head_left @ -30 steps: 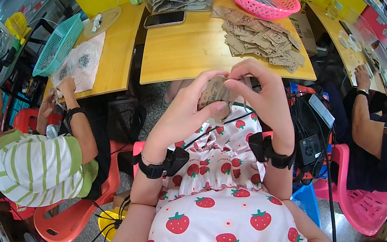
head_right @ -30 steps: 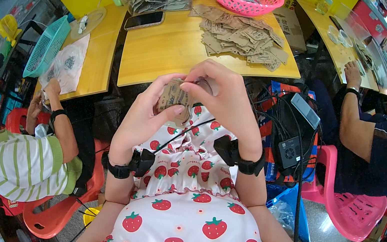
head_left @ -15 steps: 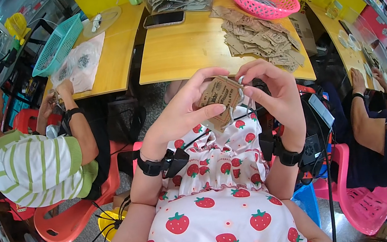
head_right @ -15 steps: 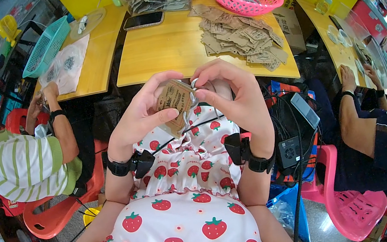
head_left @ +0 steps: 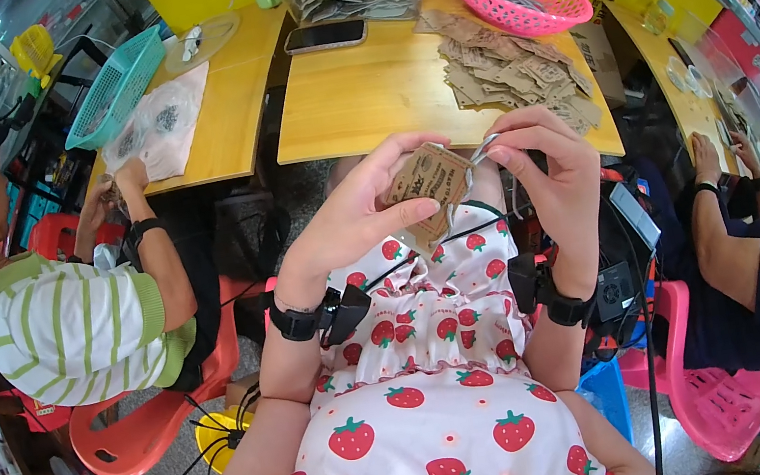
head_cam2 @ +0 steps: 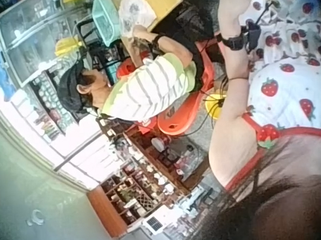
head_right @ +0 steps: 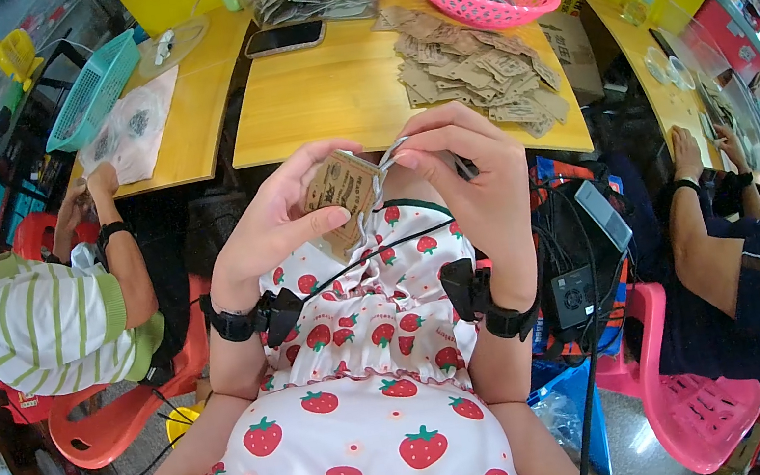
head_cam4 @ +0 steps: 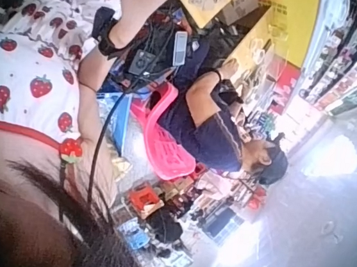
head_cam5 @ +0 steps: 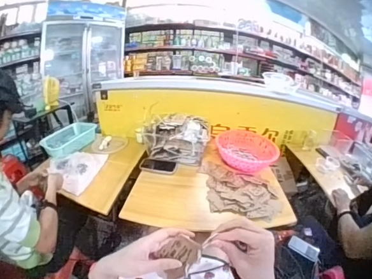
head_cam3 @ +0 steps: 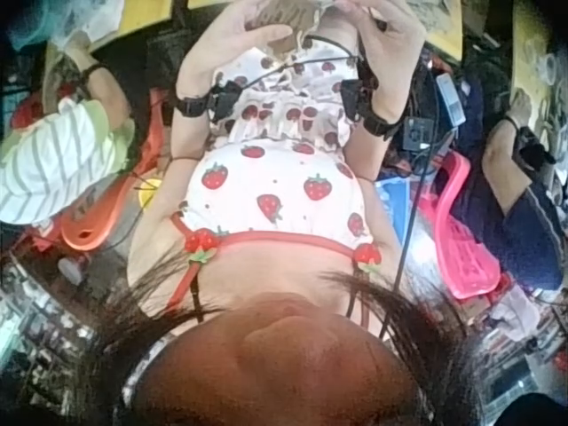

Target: Sort and pack small brown component tags or labels into a plastic bag.

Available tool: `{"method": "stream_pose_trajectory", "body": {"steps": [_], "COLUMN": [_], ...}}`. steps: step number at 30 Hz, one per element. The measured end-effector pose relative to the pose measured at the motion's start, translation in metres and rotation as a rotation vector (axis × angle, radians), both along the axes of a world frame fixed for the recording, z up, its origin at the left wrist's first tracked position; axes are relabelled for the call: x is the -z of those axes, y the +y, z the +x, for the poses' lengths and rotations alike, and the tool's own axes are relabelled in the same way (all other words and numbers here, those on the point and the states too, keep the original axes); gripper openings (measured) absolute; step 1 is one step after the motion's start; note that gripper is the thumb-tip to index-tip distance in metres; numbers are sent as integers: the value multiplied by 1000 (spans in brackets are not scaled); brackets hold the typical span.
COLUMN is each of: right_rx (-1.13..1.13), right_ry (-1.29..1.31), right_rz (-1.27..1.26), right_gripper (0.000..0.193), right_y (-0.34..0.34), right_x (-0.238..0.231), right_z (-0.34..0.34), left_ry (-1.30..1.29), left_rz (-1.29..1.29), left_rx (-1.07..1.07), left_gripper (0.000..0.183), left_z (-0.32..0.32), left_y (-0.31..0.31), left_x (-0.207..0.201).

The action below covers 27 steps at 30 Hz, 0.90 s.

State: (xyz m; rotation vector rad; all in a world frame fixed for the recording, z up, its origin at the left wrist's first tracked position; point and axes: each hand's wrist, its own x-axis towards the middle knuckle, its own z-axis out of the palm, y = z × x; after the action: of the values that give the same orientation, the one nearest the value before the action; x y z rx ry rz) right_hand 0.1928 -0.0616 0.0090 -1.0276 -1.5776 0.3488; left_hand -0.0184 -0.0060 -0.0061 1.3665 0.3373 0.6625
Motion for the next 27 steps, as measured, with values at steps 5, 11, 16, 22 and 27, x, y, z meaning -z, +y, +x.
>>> {"method": "stream_pose_trajectory", "body": {"steps": [5,11,16,22,27], "right_rx": [-9,-250,-203,70,190], "right_ry": [-78,190,203,122,-58], "right_rz": [-31,-167,-105,-188,-202], "right_gripper": [7,6,6,8,8], "right_y": [3,2,2,0,6], "right_x": [-2,4,6,5,7], "right_z": [-5,-12,-19,-15,-16], "left_ry": [-2,-32,-30,67,165], "left_rz": [-22,-53,-105,-23,98], "left_rx": [33,79,114,6,-108], "left_gripper": [60,61,60,55,49], "left_z": [-1,-6,-7,-6,-2], "left_y": [3,6,5,4,3], "left_x": [1,4,0,-3,7]}}
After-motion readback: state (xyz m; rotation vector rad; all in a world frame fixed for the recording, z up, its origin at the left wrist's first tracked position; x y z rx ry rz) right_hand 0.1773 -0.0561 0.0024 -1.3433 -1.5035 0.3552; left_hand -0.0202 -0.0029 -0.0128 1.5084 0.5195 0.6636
